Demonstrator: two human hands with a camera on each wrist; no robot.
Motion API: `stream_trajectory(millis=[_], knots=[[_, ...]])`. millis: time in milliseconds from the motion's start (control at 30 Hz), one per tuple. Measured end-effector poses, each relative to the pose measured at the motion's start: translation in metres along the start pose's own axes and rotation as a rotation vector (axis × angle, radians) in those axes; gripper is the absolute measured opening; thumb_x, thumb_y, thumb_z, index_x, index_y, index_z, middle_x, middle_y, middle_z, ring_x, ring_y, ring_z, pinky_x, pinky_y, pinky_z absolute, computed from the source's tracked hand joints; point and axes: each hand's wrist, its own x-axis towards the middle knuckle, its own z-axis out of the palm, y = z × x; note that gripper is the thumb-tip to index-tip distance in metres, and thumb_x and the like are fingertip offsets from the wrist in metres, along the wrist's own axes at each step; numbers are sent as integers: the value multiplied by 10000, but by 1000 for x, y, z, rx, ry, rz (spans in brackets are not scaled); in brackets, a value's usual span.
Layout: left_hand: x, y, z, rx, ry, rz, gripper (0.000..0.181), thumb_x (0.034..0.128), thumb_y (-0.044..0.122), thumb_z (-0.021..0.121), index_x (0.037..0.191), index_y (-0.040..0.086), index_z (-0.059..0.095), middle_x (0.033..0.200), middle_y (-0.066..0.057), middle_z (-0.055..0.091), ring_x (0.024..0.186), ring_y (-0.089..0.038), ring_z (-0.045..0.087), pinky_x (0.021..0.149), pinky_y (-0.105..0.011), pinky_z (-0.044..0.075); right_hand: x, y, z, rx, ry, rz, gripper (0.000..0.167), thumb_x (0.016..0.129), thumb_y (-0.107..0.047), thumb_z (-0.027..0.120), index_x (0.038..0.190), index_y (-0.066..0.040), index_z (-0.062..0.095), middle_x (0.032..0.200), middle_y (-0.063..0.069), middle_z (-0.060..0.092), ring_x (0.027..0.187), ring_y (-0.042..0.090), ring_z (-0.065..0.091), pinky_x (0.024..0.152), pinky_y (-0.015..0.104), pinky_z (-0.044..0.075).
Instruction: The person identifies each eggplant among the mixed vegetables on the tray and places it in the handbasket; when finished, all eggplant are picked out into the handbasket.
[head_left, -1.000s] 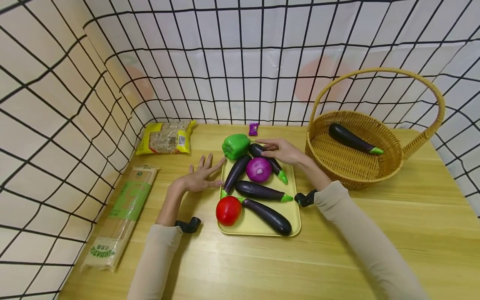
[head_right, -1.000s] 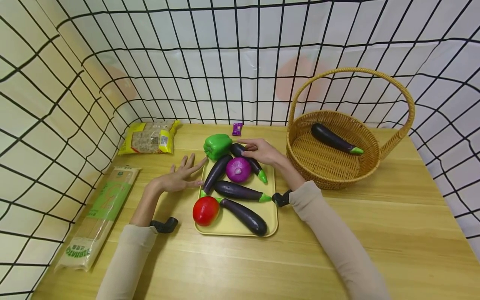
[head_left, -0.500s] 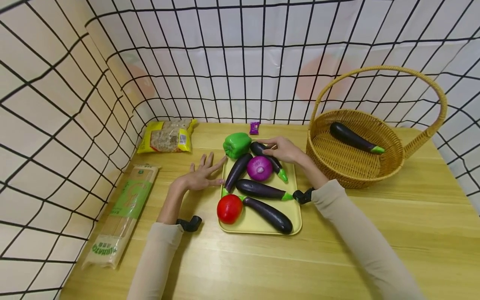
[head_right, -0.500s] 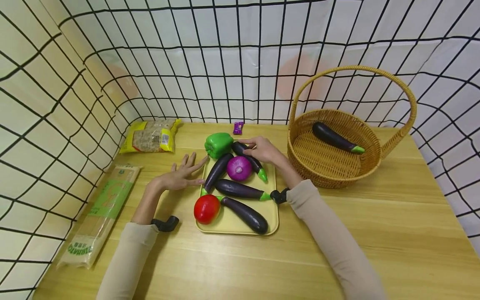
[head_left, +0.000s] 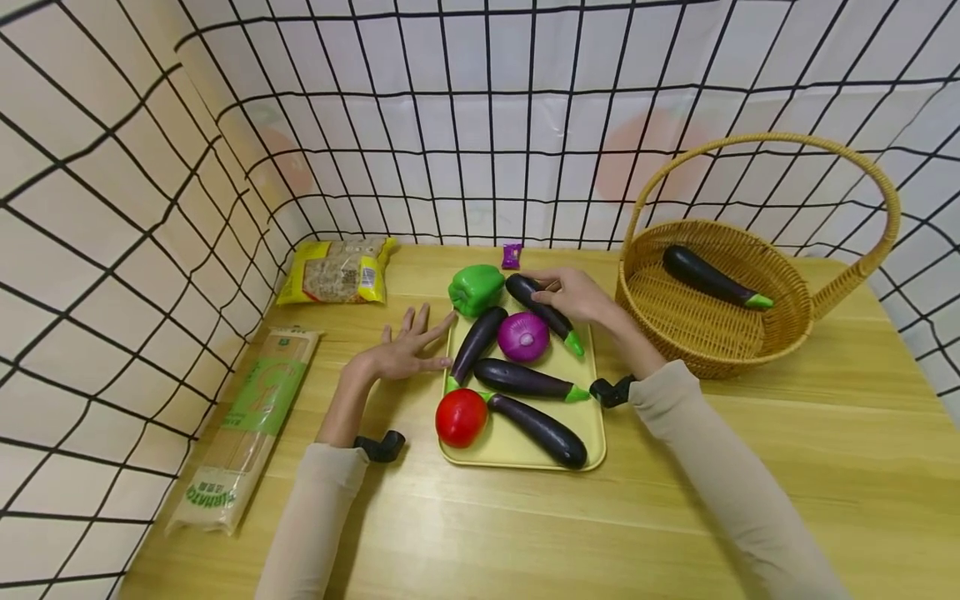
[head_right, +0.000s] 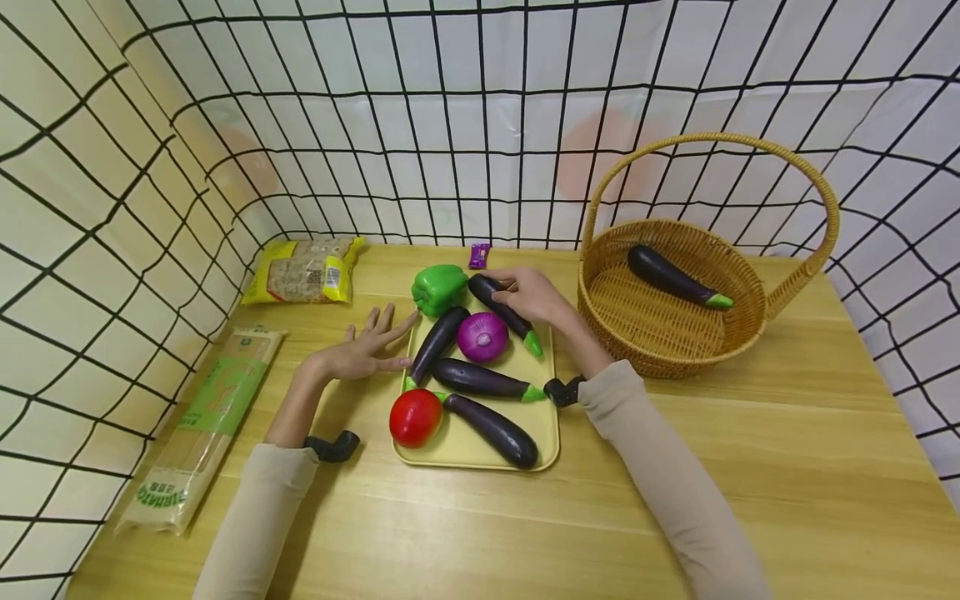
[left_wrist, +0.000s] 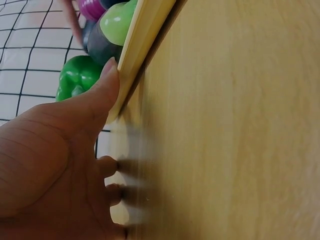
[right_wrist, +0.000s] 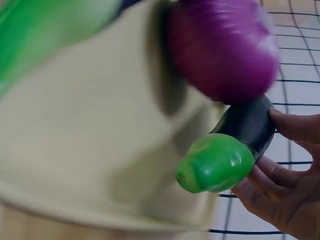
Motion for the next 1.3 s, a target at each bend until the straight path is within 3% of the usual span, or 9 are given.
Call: stream_trajectory(millis=[267,467,700,767,833,1033,1133,1233,1300], knots=[[1,1,0,-7,-7,-1,812,1066,473,513,1674,285,9,1693,-203,-268,1556,-440,-282,1189,-748,-179,-15,-19,-33,-24,72,-36,480,1059,-178,585,1534,-182,517,1526,208,551,1285,422,605,990,535,550],[1,0,0,-6,-11,-4,812,1063,480,515,1673,296,13,1692,-196,-272,1555,-432,-289,1191,-741,-184,-29,-25,-65,0,39,-5,484,1068,-228,579,1546,-233,503,1547,207,520,1337,396,549,979,489,534],[1,0,-1,-8,-5,2,807,1062,465,524,1675,290,30,1694,-201,-264,1555,-440,-285,1185,-750,-183,-53,-20,-109,-18,5,27,490,1054,-319,610,1535,-308,513,1415,187,606,994,258,574,702,262,489],[1,1,-1,-7,-7,4,808,1062,467,522,1675,290,27,1694,-205,-262,1555,-444,-283,1184,-753,-180,-60,-15,-121,-22,-5,26,484,1053,-313,615,1528,-313,522,1445,173,593,977,243,556,723,233,497],[1,1,-1,-6,-7,6,809,1063,469,519,1675,288,22,1693,-210,-261,1554,-448,-282,1184,-754,-177,-64,-9,-132,-38,-18,5,479,1056,-288,612,1527,-287,526,1532,147,546,1109,236,566,841,232,501],[0,0,-1,0,-10,5,809,1066,474,510,1676,284,14,1693,-215,-260,1554,-454,-279,1186,-761,-166,-80,14,-155,-102,-32,34,485,1038,-321,641,1513,-291,545,1641,85,435,1465,286,435,1162,523,387],[0,-1,-1,4,-9,6,808,1066,476,512,1677,283,20,1695,-215,-256,1555,-455,-275,1187,-763,-162,-87,27,-162,-150,-34,13,464,1034,-291,652,1491,-279,574,1599,92,496,1441,295,475,1136,355,447],[0,-1,-1,4,-4,8,805,1065,476,513,1677,280,28,1696,-218,-251,1557,-458,-270,1188,-761,-163,-92,41,-167,-178,-48,1,442,1041,-245,642,1479,-252,588,1577,116,520,1387,317,539,959,116,479],[0,-1,-1,4,-5,9,803,1066,476,510,1677,279,29,1696,-220,-252,1557,-459,-269,1187,-761,-164,-95,50,-169,-160,-69,23,447,1044,-226,636,1487,-230,580,1600,142,484,1387,360,541,895,59,464]])
